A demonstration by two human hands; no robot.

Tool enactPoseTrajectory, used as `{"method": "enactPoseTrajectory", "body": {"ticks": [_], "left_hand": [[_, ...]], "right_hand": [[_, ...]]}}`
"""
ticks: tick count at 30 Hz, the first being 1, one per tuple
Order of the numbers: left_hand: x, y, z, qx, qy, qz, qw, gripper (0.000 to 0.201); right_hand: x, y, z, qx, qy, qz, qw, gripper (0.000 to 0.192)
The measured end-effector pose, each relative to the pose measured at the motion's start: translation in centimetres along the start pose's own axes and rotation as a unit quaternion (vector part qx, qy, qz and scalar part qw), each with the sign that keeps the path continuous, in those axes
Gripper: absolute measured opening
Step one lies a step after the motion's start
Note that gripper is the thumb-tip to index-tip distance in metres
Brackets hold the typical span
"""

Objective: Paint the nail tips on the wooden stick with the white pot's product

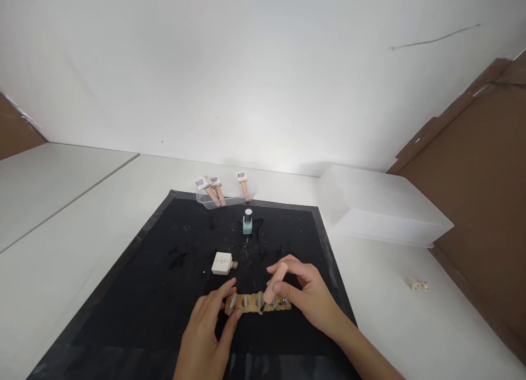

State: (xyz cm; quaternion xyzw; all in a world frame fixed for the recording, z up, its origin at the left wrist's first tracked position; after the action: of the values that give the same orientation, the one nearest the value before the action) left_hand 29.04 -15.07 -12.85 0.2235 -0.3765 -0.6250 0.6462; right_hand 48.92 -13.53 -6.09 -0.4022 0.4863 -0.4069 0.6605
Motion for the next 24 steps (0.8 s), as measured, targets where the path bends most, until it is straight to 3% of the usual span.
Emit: {"method": "enactPoseTrajectory", "body": {"ticks": [6,11,16,24], "left_hand": [[-0.01,-0.11,0.02,0.001,0.001,0.002,1.0,0.042],[-0.08,-0.16,0.0,-0.005,0.008,-0.012,1.0,0.043],[-0.02,-0.14,-0.1,-0.009,0.001,0.004,1.0,0.043],[-0.11,-0.07,-0.02,-0.005,0.002,-0.001,1.0,0.042]], "right_hand": [[0.16,0.37,0.37,-0.007,0.043,-0.01,0.999,0.009],[0.12,0.42,-0.04,-0.017,0.004,-0.01,1.0,0.013],[0.13,0.57,0.35,-0.029,0.031,0.0,0.999,0.011],[-0.07,-0.07,-0.3,-0.002,-0.014,-0.001,1.0,0.016]]}}
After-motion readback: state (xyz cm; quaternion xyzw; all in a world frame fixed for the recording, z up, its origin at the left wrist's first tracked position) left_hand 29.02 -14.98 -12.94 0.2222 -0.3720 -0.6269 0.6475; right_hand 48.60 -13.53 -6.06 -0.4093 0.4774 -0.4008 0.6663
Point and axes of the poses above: each hand's wrist, its own x-axis away from the middle knuckle, its own z-axis out of the back of the hand, y = z × x, the point moved 4 cm from there along -x, towards the middle knuckle, and after that the axes turned 11 degrees about z, right-handed, at the moved point
